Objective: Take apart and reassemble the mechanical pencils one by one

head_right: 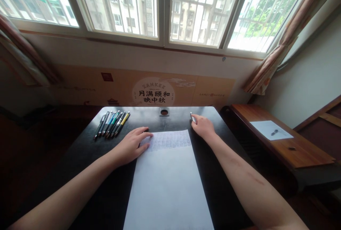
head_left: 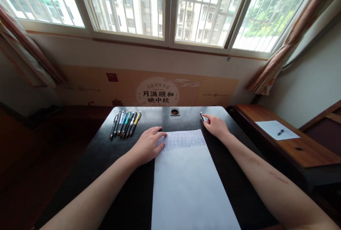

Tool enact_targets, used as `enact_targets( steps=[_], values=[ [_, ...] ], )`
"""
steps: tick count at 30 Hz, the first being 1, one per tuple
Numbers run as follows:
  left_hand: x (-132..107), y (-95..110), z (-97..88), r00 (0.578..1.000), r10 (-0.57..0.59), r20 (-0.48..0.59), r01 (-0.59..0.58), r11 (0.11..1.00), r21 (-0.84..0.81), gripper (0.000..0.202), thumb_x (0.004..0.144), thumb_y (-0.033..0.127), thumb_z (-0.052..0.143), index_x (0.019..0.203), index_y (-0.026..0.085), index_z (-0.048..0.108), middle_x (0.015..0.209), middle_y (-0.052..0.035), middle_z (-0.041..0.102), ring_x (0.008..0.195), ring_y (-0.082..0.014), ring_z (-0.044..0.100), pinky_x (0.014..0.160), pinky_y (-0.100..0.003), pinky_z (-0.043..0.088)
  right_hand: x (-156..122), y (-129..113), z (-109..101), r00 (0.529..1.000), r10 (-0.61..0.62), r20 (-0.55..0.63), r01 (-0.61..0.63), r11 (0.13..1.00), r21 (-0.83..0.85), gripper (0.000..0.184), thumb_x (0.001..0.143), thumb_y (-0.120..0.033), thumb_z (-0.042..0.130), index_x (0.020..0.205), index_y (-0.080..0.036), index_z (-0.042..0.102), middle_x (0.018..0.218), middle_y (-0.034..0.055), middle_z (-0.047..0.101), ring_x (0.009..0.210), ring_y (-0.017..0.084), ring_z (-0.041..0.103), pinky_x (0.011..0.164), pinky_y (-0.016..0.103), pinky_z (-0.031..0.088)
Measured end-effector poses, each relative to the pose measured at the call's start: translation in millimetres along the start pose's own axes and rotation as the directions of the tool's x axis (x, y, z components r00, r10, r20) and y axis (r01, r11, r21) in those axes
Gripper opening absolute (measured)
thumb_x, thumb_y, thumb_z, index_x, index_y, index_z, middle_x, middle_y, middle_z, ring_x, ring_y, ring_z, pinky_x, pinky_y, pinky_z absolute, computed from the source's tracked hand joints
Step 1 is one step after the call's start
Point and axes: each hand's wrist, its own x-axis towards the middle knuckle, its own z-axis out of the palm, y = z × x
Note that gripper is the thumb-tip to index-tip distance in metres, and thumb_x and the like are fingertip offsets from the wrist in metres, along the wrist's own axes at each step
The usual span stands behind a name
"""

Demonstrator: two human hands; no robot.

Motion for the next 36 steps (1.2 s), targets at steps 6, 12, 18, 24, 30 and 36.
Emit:
enact_targets(
  steps=[6, 12, 18, 24, 30, 36],
  values=[
    [-0.1, -1.6, 1.5, 1.000, 0.008, -0.015, -0.009, 1.000, -0.027, 0.042, 0.091, 0.037, 0.055, 0.129, 0.024, 0.066, 0.150, -0.0128, 0.051, 0.141, -0.0350, 0.042, 0.117, -0.056, 0.033, 1.1, 1.8, 0.2, 1.000, 0.008, -0.015, -0.007, 1.000, 0.028, 0.042, 0.090, -0.027, 0.056, 0.130, -0.025, 0.066, 0.083, 0.0029, 0.072, 0.080, 0.023, 0.065, 0.062, 0.028, 0.039],
    [-0.5, -0.1, 0.3, 1.000, 0.000, -0.015, -0.001, 0.999, -0.038, 0.042, 0.091, 0.036, 0.055, 0.129, 0.024, 0.066, 0.149, -0.0127, 0.051, 0.141, -0.0353, 0.043, 0.118, -0.055, 0.033, 2.0, 3.8, -2.3, 0.999, 0.020, -0.037, -0.018, 0.998, 0.061, 0.038, 0.095, -0.026, 0.049, 0.129, -0.024, 0.067, 0.093, 0.0054, 0.075, 0.084, 0.024, 0.067, 0.067, 0.029, 0.043],
    [-0.3, 0.0, 0.4, 1.000, 0.010, -0.015, -0.011, 0.999, -0.031, 0.041, 0.090, 0.035, 0.056, 0.128, 0.024, 0.066, 0.149, -0.0124, 0.052, 0.141, -0.0344, 0.042, 0.118, -0.054, 0.033, 0.7, 4.0, -2.6, 1.000, 0.013, -0.010, -0.013, 0.998, 0.056, 0.041, 0.093, -0.039, 0.057, 0.131, -0.027, 0.065, 0.078, 0.0011, 0.070, 0.075, 0.022, 0.065, 0.058, 0.027, 0.038],
    [-4.2, 1.9, 0.4, 1.000, 0.019, 0.000, -0.019, 1.000, -0.006, 0.041, 0.092, 0.033, 0.056, 0.130, 0.021, 0.065, 0.151, -0.0145, 0.049, 0.143, -0.0328, 0.041, 0.119, -0.052, 0.031, -3.2, 3.0, -1.5, 1.000, 0.004, -0.012, -0.003, 0.999, 0.051, 0.043, 0.093, -0.041, 0.054, 0.132, -0.026, 0.064, 0.073, 0.0007, 0.066, 0.069, 0.021, 0.063, 0.055, 0.028, 0.035],
    [-8.5, 6.0, -8.5, 0.998, 0.020, -0.056, -0.020, 1.000, -0.006, 0.040, 0.092, 0.032, 0.058, 0.130, 0.022, 0.064, 0.150, -0.0117, 0.050, 0.141, -0.0300, 0.044, 0.116, -0.047, 0.038, -5.7, 2.5, -3.4, 0.988, -0.011, -0.155, 0.015, 1.000, 0.025, 0.041, 0.092, -0.041, 0.052, 0.127, -0.027, 0.068, 0.073, 0.0031, 0.069, 0.071, 0.024, 0.064, 0.058, 0.031, 0.038],
    [-16.0, -19.5, -62.2, 0.851, -0.292, -0.437, 0.350, 0.935, 0.055, 0.030, 0.096, 0.029, 0.046, 0.111, 0.020, 0.070, 0.123, -0.0083, 0.068, 0.109, -0.0272, 0.065, 0.093, -0.037, 0.053, -8.2, 2.6, -5.1, 0.924, -0.116, -0.363, 0.139, 0.990, 0.038, 0.034, 0.091, -0.033, 0.051, 0.110, -0.023, 0.077, 0.093, 0.0080, 0.076, 0.079, 0.026, 0.068, 0.068, 0.033, 0.045]
  ],
)
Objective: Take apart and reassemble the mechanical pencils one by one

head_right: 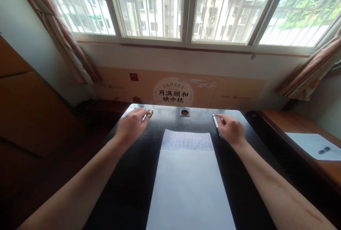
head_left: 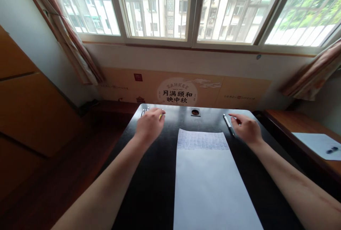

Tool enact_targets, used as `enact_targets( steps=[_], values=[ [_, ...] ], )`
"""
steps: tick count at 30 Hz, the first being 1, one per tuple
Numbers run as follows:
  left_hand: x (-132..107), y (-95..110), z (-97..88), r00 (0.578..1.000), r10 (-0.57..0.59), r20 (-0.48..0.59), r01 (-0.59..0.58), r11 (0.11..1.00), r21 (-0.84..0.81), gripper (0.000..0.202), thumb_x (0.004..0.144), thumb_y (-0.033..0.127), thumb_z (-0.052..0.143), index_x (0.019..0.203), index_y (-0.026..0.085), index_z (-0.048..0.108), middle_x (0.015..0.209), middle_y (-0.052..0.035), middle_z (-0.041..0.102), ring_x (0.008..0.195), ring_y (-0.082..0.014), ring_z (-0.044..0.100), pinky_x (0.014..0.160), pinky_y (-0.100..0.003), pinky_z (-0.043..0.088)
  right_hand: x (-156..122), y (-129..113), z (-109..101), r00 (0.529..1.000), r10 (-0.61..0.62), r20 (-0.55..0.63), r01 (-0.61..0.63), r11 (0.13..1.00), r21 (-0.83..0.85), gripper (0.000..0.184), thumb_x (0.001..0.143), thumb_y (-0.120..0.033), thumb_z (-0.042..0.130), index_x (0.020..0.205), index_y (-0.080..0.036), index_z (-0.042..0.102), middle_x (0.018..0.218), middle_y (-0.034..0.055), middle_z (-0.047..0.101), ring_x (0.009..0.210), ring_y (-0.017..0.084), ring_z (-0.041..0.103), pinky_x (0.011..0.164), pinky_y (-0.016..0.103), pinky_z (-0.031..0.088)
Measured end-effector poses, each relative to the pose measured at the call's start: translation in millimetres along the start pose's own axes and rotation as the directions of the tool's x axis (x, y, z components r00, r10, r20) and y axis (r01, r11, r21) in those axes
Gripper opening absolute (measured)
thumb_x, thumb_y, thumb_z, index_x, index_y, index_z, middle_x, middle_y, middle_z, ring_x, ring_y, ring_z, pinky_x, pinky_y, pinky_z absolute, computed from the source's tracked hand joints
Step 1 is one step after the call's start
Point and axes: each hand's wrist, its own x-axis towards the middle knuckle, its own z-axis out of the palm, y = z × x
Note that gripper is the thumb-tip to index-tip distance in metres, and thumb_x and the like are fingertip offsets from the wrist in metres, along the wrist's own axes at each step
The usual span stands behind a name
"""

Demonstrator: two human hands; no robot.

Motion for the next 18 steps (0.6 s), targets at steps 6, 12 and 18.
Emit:
enact_targets(
  steps=[6, 12, 18],
  values=[
    [22.5, -66.3, -15.3, 0.897, -0.432, 0.089, 0.409, 0.890, 0.202, 0.027, 0.090, 0.036, 0.051, 0.107, 0.023, 0.069, 0.113, -0.0102, 0.072, 0.104, -0.0315, 0.067, 0.083, -0.038, 0.054, -1.0, -1.4, 0.1, 0.998, -0.041, -0.051, 0.044, 0.998, 0.042, 0.033, 0.090, -0.030, 0.049, 0.106, -0.021, 0.077, 0.099, 0.0088, 0.077, 0.082, 0.026, 0.070, 0.071, 0.034, 0.048],
    [24.6, -89.9, 3.3, 0.840, -0.512, 0.180, 0.477, 0.854, 0.209, 0.027, 0.085, 0.042, 0.055, 0.100, 0.024, 0.067, 0.108, -0.0113, 0.074, 0.101, -0.0318, 0.069, 0.079, -0.037, 0.055, -1.0, 0.0, 0.2, 0.998, -0.042, -0.042, 0.046, 0.994, 0.101, 0.033, 0.089, -0.029, 0.049, 0.102, -0.019, 0.078, 0.096, 0.0094, 0.078, 0.081, 0.026, 0.071, 0.076, 0.034, 0.052],
    [24.0, -95.4, 5.6, 0.827, -0.525, 0.200, 0.489, 0.848, 0.203, 0.028, 0.084, 0.033, 0.055, 0.108, 0.022, 0.066, 0.112, -0.0138, 0.073, 0.103, -0.0326, 0.069, 0.079, -0.037, 0.055, -1.1, 0.0, 0.0, 0.999, -0.041, -0.030, 0.044, 0.992, 0.120, 0.032, 0.088, -0.028, 0.049, 0.100, -0.021, 0.078, 0.096, 0.0093, 0.078, 0.083, 0.027, 0.072, 0.078, 0.035, 0.053]
  ],
)
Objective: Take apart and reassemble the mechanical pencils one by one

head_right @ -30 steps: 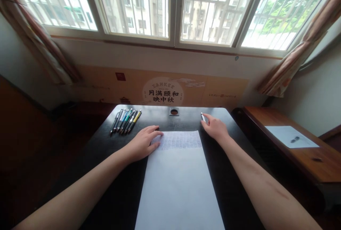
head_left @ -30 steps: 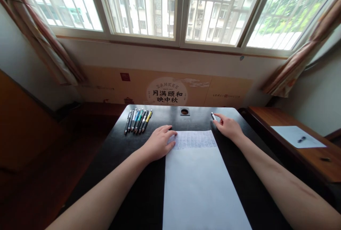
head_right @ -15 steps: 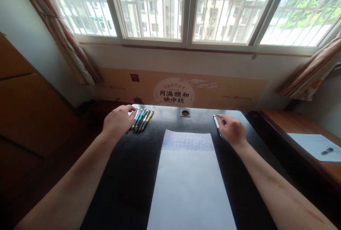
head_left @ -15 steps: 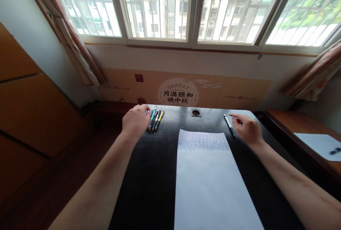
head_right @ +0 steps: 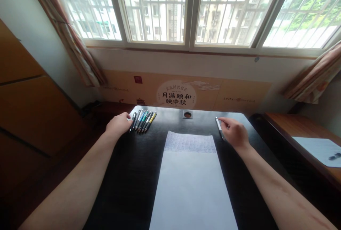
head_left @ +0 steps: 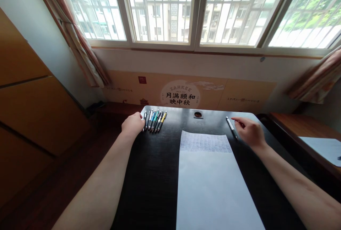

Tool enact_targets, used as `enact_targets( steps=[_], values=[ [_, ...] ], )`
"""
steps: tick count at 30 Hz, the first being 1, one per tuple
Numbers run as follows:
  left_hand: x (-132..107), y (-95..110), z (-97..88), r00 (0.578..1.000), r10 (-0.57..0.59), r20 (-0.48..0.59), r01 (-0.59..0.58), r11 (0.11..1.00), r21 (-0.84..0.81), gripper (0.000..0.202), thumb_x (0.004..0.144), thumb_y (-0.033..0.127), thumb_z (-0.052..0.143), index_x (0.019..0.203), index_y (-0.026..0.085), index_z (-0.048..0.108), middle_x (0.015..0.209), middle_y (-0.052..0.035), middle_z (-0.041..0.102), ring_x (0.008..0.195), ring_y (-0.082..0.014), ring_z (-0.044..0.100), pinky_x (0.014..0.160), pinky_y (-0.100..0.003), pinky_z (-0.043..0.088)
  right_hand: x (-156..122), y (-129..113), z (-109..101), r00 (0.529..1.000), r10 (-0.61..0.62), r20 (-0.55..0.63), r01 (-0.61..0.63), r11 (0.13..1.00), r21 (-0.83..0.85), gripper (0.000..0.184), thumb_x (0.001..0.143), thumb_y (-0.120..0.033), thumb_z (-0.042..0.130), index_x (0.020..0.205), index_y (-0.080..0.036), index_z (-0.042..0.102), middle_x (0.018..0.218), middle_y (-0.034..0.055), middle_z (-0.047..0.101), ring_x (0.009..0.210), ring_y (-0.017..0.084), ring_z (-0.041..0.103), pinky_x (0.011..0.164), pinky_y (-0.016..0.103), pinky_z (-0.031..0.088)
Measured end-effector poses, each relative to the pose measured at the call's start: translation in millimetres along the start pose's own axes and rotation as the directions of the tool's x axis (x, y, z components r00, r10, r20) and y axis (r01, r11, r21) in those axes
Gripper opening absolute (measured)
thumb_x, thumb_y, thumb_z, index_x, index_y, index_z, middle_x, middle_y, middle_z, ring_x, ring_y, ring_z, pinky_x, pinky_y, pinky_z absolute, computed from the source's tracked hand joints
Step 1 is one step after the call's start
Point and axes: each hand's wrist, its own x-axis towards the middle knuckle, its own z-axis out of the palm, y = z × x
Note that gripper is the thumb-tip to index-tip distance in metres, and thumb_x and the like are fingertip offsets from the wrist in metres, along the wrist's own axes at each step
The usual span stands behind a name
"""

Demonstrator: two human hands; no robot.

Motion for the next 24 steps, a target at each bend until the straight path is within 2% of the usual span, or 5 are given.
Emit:
enact_targets(
  steps=[4, 9, 16, 24],
  values=[
    [1.7, -3.1, 2.8, 1.000, 0.011, -0.004, -0.011, 1.000, -0.009, 0.028, 0.085, 0.025, 0.052, 0.109, 0.022, 0.065, 0.112, -0.0145, 0.072, 0.103, -0.0323, 0.069, 0.081, -0.037, 0.054, -0.3, -0.7, -0.2, 1.000, -0.019, -0.004, 0.019, 1.000, -0.004, 0.033, 0.087, -0.028, 0.049, 0.099, -0.019, 0.079, 0.095, 0.0100, 0.078, 0.082, 0.027, 0.072, 0.077, 0.035, 0.052],
    [5.0, -5.3, 5.7, 1.000, 0.010, -0.002, -0.010, 1.000, -0.011, 0.032, 0.083, 0.031, 0.056, 0.112, 0.021, 0.062, 0.114, -0.0157, 0.071, 0.105, -0.0332, 0.067, 0.083, -0.038, 0.054, -0.7, -1.5, -0.9, 1.000, 0.016, 0.021, -0.015, 1.000, -0.017, 0.033, 0.087, -0.029, 0.049, 0.099, -0.021, 0.079, 0.090, 0.0087, 0.078, 0.078, 0.027, 0.071, 0.072, 0.035, 0.051],
    [4.5, -3.1, 4.2, 1.000, -0.021, 0.003, 0.021, 1.000, -0.014, 0.044, 0.079, 0.028, 0.056, 0.121, 0.018, 0.059, 0.115, -0.0176, 0.070, 0.105, -0.0346, 0.067, 0.081, -0.040, 0.054, -0.9, -0.5, 0.0, 1.000, 0.012, 0.022, -0.012, 1.000, -0.005, 0.033, 0.086, -0.029, 0.050, 0.099, -0.020, 0.079, 0.085, 0.0087, 0.077, 0.075, 0.027, 0.070, 0.069, 0.034, 0.049],
    [7.7, -4.3, 7.6, 0.999, -0.047, -0.010, 0.047, 0.998, -0.031, 0.050, 0.077, 0.026, 0.058, 0.126, 0.015, 0.058, 0.117, -0.0213, 0.069, 0.107, -0.0388, 0.066, 0.083, -0.045, 0.053, -0.6, 6.7, 4.1, 0.999, -0.041, -0.003, 0.041, 0.999, 0.000, 0.036, 0.085, -0.031, 0.050, 0.097, -0.018, 0.080, 0.081, 0.0088, 0.078, 0.066, 0.025, 0.069, 0.062, 0.033, 0.047]
  ],
)
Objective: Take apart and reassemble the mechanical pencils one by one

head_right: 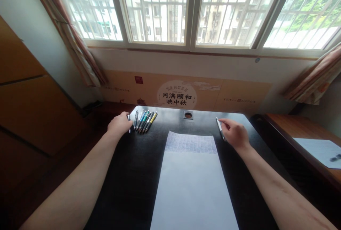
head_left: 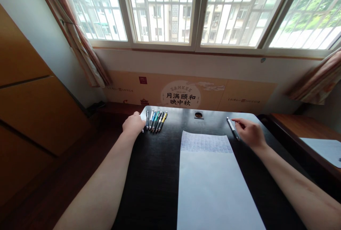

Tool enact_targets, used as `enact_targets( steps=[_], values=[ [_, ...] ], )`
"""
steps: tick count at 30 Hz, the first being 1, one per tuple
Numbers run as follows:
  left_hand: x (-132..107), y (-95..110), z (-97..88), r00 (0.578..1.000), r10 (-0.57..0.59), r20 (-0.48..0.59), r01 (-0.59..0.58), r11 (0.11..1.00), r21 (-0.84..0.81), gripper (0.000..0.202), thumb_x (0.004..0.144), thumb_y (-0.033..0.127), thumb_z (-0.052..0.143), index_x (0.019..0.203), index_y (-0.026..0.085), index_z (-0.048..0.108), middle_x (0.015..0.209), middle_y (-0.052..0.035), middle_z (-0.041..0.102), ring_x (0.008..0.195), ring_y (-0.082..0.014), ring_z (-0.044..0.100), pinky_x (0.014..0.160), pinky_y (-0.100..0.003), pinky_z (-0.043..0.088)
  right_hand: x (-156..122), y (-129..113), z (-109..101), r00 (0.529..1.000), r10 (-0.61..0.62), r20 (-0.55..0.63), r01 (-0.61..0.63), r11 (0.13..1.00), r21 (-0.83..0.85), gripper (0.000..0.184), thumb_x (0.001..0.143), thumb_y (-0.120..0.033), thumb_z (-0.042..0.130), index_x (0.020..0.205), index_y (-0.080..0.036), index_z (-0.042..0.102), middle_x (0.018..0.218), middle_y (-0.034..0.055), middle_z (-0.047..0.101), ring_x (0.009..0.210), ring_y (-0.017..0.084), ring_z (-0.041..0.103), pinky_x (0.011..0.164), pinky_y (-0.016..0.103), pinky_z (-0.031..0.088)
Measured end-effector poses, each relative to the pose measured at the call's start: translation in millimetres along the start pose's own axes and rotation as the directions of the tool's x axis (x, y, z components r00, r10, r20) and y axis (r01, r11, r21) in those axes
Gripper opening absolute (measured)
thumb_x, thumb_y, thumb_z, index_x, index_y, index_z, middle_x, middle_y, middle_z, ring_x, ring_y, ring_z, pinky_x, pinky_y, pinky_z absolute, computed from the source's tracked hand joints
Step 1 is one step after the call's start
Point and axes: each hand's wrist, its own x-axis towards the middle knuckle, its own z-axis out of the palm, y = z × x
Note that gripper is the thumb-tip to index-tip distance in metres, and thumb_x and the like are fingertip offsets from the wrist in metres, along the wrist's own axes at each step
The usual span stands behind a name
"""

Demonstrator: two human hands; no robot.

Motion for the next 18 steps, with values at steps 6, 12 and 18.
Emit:
enact_targets(
  steps=[6, 12, 18],
  values=[
    [3.2, -3.9, 0.0, 1.000, -0.009, -0.022, 0.007, 0.995, -0.095, 0.047, 0.072, 0.025, 0.062, 0.118, 0.012, 0.066, 0.113, -0.0241, 0.070, 0.105, -0.0428, 0.066, 0.083, -0.048, 0.052, -0.1, -0.4, -1.2, 1.000, 0.013, 0.014, -0.013, 1.000, 0.005, 0.035, 0.085, -0.031, 0.051, 0.098, -0.017, 0.080, 0.080, 0.0087, 0.078, 0.059, 0.022, 0.066, 0.057, 0.032, 0.045],
    [-3.2, 5.3, -6.0, 0.993, 0.053, -0.108, -0.087, 0.936, -0.340, 0.044, 0.072, 0.024, 0.061, 0.114, 0.013, 0.070, 0.110, -0.0203, 0.072, 0.103, -0.0396, 0.066, 0.086, -0.047, 0.051, 0.1, -2.2, -3.1, 1.000, 0.005, -0.011, -0.005, 1.000, 0.022, 0.034, 0.086, -0.030, 0.051, 0.097, -0.018, 0.080, 0.081, 0.0089, 0.077, 0.065, 0.024, 0.068, 0.062, 0.034, 0.048],
    [-43.1, 50.1, -16.4, 0.948, 0.310, -0.079, -0.218, 0.445, -0.869, 0.039, 0.074, 0.029, 0.058, 0.108, 0.014, 0.067, 0.094, -0.0058, 0.072, 0.072, -0.0168, 0.066, 0.065, -0.028, 0.055, 11.1, -33.3, -30.9, 0.999, -0.014, -0.049, 0.024, 0.977, 0.214, 0.029, 0.088, -0.030, 0.054, 0.098, -0.017, 0.078, 0.093, 0.0104, 0.077, 0.072, 0.023, 0.066, 0.069, 0.034, 0.051]
  ],
)
